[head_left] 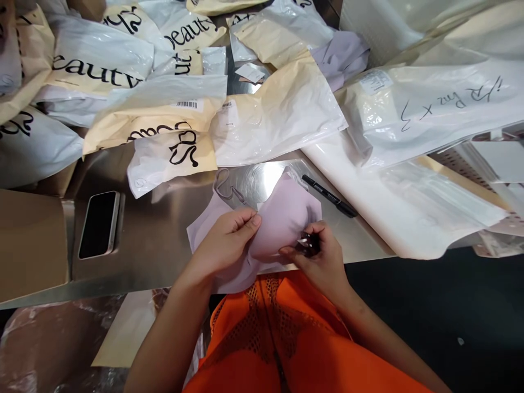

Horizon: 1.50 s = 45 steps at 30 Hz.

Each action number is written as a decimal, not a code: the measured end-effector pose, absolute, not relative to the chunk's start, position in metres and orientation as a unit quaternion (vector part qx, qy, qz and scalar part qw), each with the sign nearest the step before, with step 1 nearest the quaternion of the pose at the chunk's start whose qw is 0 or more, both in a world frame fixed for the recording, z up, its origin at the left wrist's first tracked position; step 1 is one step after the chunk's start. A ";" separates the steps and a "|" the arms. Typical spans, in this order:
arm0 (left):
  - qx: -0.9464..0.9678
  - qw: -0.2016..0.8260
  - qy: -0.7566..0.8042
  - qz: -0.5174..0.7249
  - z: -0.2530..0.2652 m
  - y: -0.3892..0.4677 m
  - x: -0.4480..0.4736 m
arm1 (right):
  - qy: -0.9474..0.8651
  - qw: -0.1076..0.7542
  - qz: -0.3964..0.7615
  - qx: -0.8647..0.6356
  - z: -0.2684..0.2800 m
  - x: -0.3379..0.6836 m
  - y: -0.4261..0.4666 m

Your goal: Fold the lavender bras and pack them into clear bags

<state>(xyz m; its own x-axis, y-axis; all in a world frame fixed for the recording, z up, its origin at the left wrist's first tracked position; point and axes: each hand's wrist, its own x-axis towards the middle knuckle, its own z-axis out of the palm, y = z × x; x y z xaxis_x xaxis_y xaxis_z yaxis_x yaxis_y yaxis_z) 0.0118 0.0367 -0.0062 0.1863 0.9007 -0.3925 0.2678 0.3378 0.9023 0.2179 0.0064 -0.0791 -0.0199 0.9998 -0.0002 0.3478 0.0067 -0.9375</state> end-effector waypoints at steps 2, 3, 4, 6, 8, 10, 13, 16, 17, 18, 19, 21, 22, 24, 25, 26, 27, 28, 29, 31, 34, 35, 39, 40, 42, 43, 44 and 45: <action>0.508 0.580 0.577 0.271 -0.006 0.036 0.012 | -0.598 0.414 0.411 -0.549 -0.079 0.222 0.005; 0.508 0.580 0.578 0.268 -0.006 0.035 0.011 | -0.609 0.427 0.405 -0.532 -0.078 0.225 0.005; 0.508 0.580 0.579 0.265 -0.006 0.035 0.011 | -0.622 0.440 0.392 -0.515 -0.077 0.229 0.006; 0.510 0.577 0.582 0.260 -0.006 0.035 0.011 | -0.646 0.465 0.353 -0.492 -0.075 0.236 0.007; 0.513 0.568 0.590 0.257 -0.006 0.036 0.012 | -0.659 0.477 0.322 -0.484 -0.072 0.243 0.010; 0.513 0.564 0.594 0.256 -0.006 0.037 0.012 | -0.667 0.478 0.306 -0.482 -0.070 0.248 0.014; 0.508 0.568 0.598 0.250 -0.008 0.037 0.014 | -0.675 0.473 0.301 -0.480 -0.067 0.252 0.018; 0.514 0.552 0.610 0.241 -0.011 0.037 0.015 | -0.678 0.467 0.299 -0.483 -0.068 0.252 0.019; 0.521 0.543 0.614 0.239 -0.011 0.037 0.015 | -0.678 0.467 0.297 -0.484 -0.069 0.252 0.020; 0.528 0.533 0.618 0.236 -0.012 0.037 0.015 | -0.678 0.466 0.297 -0.486 -0.069 0.252 0.020; 0.535 0.523 0.621 0.232 -0.012 0.038 0.016 | -0.677 0.464 0.297 -0.488 -0.070 0.252 0.020; 0.548 0.504 0.628 0.226 -0.011 0.039 0.016 | -0.671 0.463 0.300 -0.495 -0.072 0.252 0.020; 0.552 0.498 0.630 0.224 -0.010 0.040 0.016 | -0.667 0.463 0.302 -0.500 -0.073 0.253 0.020; 0.552 0.493 0.633 0.226 -0.009 0.041 0.017 | -0.658 0.463 0.303 -0.510 -0.075 0.256 0.020; 0.548 0.495 0.634 0.229 -0.009 0.042 0.017 | -0.654 0.462 0.304 -0.516 -0.075 0.257 0.020; 0.543 0.497 0.636 0.231 -0.009 0.042 0.018 | -0.651 0.461 0.305 -0.520 -0.076 0.258 0.020; 0.537 0.501 0.638 0.231 -0.009 0.042 0.018 | -0.648 0.459 0.306 -0.525 -0.076 0.259 0.020; 0.533 0.504 0.639 0.232 -0.009 0.042 0.018 | -0.647 0.458 0.306 -0.528 -0.076 0.259 0.020; 0.529 0.509 0.638 0.232 -0.010 0.042 0.018 | -0.647 0.457 0.304 -0.529 -0.077 0.259 0.020; 0.519 0.525 0.633 0.234 -0.012 0.042 0.018 | -0.648 0.458 0.301 -0.529 -0.077 0.259 0.020; 0.503 0.554 0.624 0.228 -0.015 0.041 0.015 | -0.648 0.459 0.303 -0.527 -0.078 0.257 0.020; 0.502 0.558 0.623 0.221 -0.016 0.041 0.014 | -0.647 0.458 0.304 -0.528 -0.078 0.257 0.021; 0.531 0.530 0.631 0.199 -0.020 0.041 0.011 | -0.644 0.453 0.304 -0.537 -0.078 0.257 0.020; 0.542 0.518 0.631 0.200 -0.021 0.042 0.011 | -0.643 0.452 0.303 -0.539 -0.078 0.257 0.020; 0.561 0.496 0.630 0.205 -0.023 0.044 0.013 | -0.642 0.451 0.300 -0.543 -0.078 0.257 0.020; 0.571 0.480 0.634 0.205 -0.024 0.045 0.014 | -0.640 0.450 0.299 -0.545 -0.078 0.257 0.020; 0.581 0.458 0.643 0.199 -0.025 0.046 0.015 | -0.639 0.449 0.299 -0.548 -0.078 0.257 0.020; 0.594 0.429 0.655 0.187 -0.027 0.048 0.016 | -0.637 0.448 0.299 -0.551 -0.078 0.258 0.020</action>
<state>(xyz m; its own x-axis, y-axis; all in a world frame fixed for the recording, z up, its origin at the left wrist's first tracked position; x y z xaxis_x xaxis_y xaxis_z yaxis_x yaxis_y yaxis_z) 0.0164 0.0479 -0.0273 0.0727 0.9379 -0.3392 0.6169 0.2250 0.7542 0.2575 0.0204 -0.0779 0.0092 0.9702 0.2422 0.4342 0.2143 -0.8750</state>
